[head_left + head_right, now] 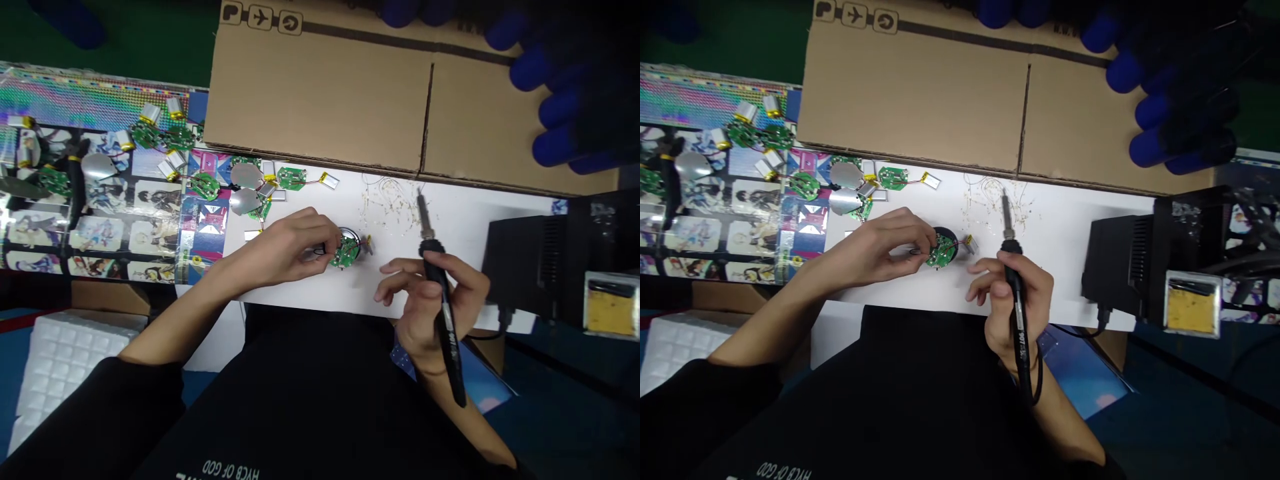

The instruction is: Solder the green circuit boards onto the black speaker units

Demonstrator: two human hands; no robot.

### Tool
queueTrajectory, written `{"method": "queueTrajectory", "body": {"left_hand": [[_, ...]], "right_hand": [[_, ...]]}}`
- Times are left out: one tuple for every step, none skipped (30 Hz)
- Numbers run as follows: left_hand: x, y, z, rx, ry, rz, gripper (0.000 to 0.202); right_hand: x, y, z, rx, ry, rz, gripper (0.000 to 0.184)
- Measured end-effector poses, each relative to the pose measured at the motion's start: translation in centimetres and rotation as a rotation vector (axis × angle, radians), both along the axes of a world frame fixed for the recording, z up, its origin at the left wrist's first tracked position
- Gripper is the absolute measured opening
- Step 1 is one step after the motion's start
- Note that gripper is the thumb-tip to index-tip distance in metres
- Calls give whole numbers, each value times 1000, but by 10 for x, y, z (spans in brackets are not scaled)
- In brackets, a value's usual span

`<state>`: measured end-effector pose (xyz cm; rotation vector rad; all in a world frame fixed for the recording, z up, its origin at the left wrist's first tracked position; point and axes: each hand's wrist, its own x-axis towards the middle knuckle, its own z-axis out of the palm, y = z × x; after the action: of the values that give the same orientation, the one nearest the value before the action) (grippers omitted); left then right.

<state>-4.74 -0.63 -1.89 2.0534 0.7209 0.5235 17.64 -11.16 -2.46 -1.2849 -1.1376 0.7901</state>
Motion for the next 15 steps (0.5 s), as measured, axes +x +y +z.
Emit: {"method": "queueTrajectory", "body": {"left_hand": [[0, 0, -1, 9, -1, 1, 12], [-1, -1, -2, 19, -2, 5, 11], [-1, -1, -3, 31, -7, 12, 11], [-2, -2, -4, 42, -15, 22, 10], [-2, -2, -6, 53, -28, 34, 9], [-3, -4, -8, 65, -44, 50, 8], [-3, -5, -10, 77, -64, 67, 6], [-3, -6, -12, 91, -83, 84, 5], [-3, -8, -14, 109, -100, 100, 4], [-3, -10, -16, 132, -108, 113, 3], [-3, -12, -18, 165, -106, 122, 4], [-2, -14, -20, 213, -95, 130, 5], [-2, -15, -22, 274, -76, 138, 6], [-1, -16, -23, 343, -52, 148, 7], [0, -17, -24, 414, -27, 156, 8]], "right_hand": [[1, 0, -1, 8, -43, -1, 18], [1, 1, -3, 20, -111, 18, 16], [1, 2, -6, 40, -197, 58, 16], [1, 4, -9, 66, -290, 109, 16], [0, 5, -12, 93, -376, 167, 22], [-2, 8, -15, 120, -447, 217, 31], [-3, 10, -18, 138, -492, 252, 40], [-4, 12, -20, 145, -509, 268, 46], [-5, 15, -22, 149, -504, 272, 47], [-5, 17, -24, 149, -488, 274, 46], [-4, 20, -25, 145, -469, 280, 45], [-2, 22, -25, 135, -446, 288, 44], [1, 25, -25, 122, -423, 303, 43], [4, 27, -25, 106, -405, 321, 43], [7, 30, -25, 92, -391, 340, 42]]}}
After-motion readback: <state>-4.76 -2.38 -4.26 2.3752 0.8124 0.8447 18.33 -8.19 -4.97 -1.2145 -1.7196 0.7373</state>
